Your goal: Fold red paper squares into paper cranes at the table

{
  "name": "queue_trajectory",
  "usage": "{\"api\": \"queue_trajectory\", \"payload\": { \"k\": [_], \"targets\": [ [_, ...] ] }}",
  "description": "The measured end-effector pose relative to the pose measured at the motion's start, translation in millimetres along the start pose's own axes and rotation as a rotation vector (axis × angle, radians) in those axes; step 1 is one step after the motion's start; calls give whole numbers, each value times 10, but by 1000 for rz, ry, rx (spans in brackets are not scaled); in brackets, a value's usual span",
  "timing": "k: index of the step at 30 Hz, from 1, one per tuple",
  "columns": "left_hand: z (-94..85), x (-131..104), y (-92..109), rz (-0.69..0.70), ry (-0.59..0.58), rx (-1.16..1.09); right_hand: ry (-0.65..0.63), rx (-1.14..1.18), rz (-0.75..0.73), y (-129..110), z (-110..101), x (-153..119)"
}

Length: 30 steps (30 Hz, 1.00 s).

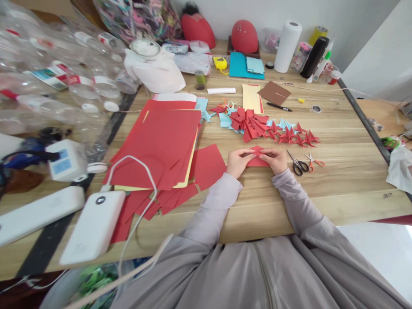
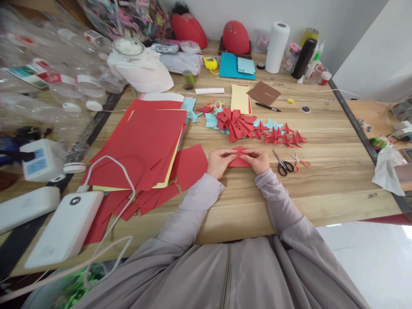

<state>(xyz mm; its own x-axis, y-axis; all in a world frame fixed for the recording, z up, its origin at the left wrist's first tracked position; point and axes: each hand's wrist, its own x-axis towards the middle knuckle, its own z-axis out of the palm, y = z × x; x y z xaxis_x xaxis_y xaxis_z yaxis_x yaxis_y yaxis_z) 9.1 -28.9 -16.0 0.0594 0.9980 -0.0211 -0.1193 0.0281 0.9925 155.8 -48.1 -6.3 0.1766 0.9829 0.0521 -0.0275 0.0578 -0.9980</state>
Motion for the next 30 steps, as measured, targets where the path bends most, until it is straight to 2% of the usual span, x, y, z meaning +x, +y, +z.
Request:
{"api": "queue_trajectory", "payload": {
  "k": [5, 13, 21, 30],
  "targets": [
    [19, -11, 10, 56, 15, 40, 45, -36, -10, -5, 25, -5],
    [32, -20, 33, -25, -65, -104, 128, -7, 83, 56, -3, 21],
    [59, 1, 44, -98, 4, -253, 124, 5, 71, 86, -10, 24],
    [75, 1, 26, -72, 57, -207, 152, 70, 84, 41, 29, 25]
  ]
}}
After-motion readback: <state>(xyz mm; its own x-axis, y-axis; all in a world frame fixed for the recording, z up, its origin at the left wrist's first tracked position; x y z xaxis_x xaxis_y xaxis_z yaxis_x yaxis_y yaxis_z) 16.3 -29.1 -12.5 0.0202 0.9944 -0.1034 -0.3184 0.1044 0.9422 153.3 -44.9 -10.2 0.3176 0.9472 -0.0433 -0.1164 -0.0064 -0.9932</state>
